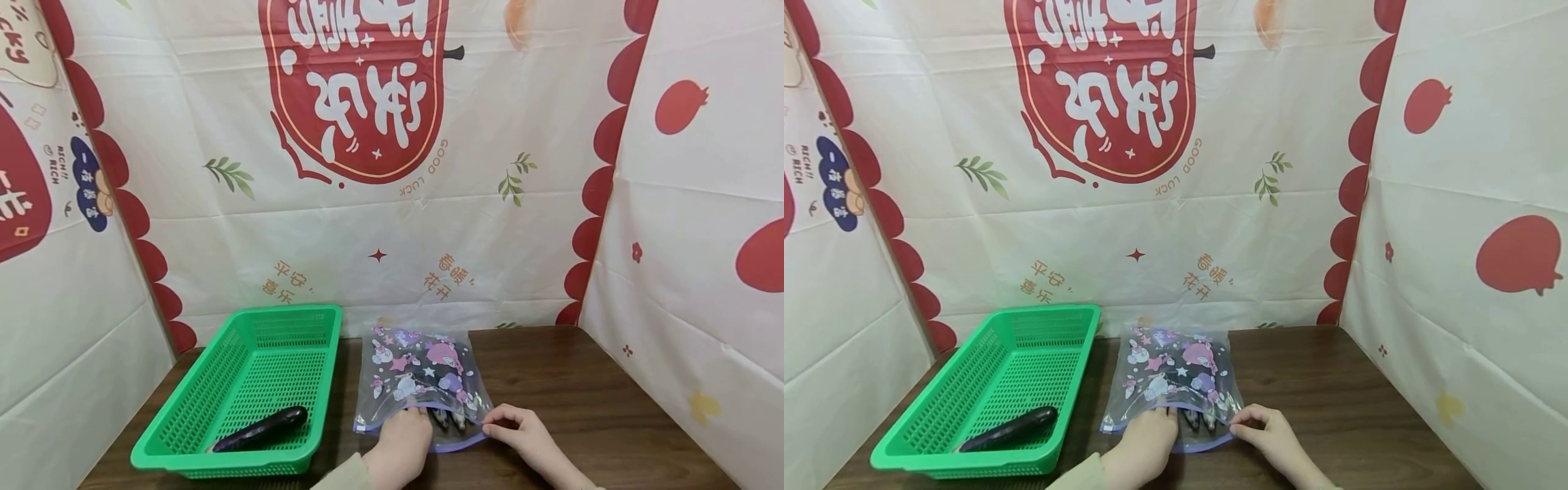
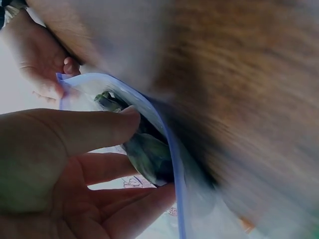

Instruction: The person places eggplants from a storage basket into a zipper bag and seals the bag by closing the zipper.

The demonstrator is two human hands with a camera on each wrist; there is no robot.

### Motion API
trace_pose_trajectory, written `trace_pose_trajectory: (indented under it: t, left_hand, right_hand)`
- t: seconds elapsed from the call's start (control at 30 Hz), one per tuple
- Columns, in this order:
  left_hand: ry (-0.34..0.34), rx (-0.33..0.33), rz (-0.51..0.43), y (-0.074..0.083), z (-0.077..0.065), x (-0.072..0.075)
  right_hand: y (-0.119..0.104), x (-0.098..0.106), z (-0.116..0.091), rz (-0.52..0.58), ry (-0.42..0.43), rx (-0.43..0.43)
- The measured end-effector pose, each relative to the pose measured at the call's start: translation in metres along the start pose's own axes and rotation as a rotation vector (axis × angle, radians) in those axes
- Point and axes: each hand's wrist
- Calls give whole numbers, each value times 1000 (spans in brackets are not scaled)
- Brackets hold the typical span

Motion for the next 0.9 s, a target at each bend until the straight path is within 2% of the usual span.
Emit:
trace_pose_trajectory:
  t: [0.2, 0.43, 0.57, 0.67, 0.9]
  left_hand:
    - [-2, 15, 14, 2, 7, -7]
    - [-48, 41, 16, 6, 11, -12]
    - [-47, 56, 24, 6, 11, -15]
    - [-43, 61, 27, 6, 11, -15]
    - [-88, 64, 0, 9, 12, -11]
  right_hand:
    - [2, 2, 1, -7, -12, 11]
    - [-2, 0, -1, 6, 5, -35]
    - [-2, -1, -1, -4, 6, -39]
    - [-1, -1, 0, -12, -1, -25]
    - [0, 0, -1, -21, 1, -21]
Point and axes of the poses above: each hand's wrist, its own z-axis towards the middle knuckle, its own x-axis out of the back of the hand, y = z × x, and after that the axes turned 11 degrees about z, right-handed
